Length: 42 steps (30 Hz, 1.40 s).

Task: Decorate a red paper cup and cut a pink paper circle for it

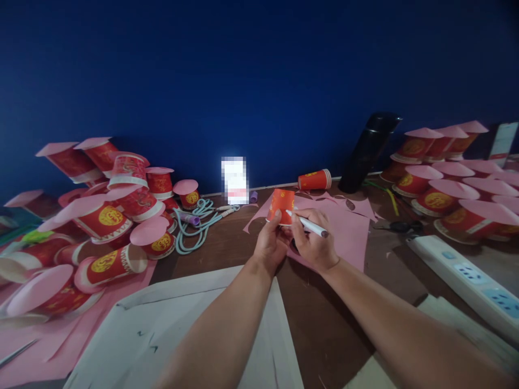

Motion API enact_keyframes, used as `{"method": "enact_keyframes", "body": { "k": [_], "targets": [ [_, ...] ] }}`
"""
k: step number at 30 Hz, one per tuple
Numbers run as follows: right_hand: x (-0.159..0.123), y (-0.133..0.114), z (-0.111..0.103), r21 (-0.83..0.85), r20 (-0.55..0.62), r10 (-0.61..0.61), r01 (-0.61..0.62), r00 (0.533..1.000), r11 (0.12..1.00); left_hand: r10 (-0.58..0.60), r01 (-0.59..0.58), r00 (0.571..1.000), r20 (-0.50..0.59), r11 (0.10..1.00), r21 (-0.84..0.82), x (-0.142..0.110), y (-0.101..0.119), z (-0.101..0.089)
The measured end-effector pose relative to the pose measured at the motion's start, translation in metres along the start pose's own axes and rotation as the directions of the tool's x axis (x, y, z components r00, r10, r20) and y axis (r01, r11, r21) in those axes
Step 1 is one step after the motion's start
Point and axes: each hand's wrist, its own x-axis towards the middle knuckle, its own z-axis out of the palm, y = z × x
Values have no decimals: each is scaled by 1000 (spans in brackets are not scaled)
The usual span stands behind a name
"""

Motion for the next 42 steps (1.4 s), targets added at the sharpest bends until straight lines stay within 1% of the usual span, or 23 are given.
{"method": "enact_keyframes", "body": {
  "k": [7,16,23,30,36,42],
  "targets": [
    [-1,-1,0,15,1,-7,7,1000,1000,5,-5,1000,0,1000,-30,-1,0,1],
    [1,-1,0,7,1,-20,20,1000,1000,-2,2,1000,4,1000,-13,-2,0,3],
    [2,1,0,13,-10,-21,21,1000,1000,-20,19,999,-42,1000,-20,-4,0,5],
    [2,1,-1,-2,-9,-20,20,1000,1000,-35,35,999,-26,999,-25,-5,0,6],
    [2,2,0,3,3,-24,24,1000,1000,-27,27,998,-61,1000,-9,-7,2,7],
    [2,3,0,2,12,-24,24,1000,1000,-29,28,999,-36,999,-28,-4,0,5]
  ]
}}
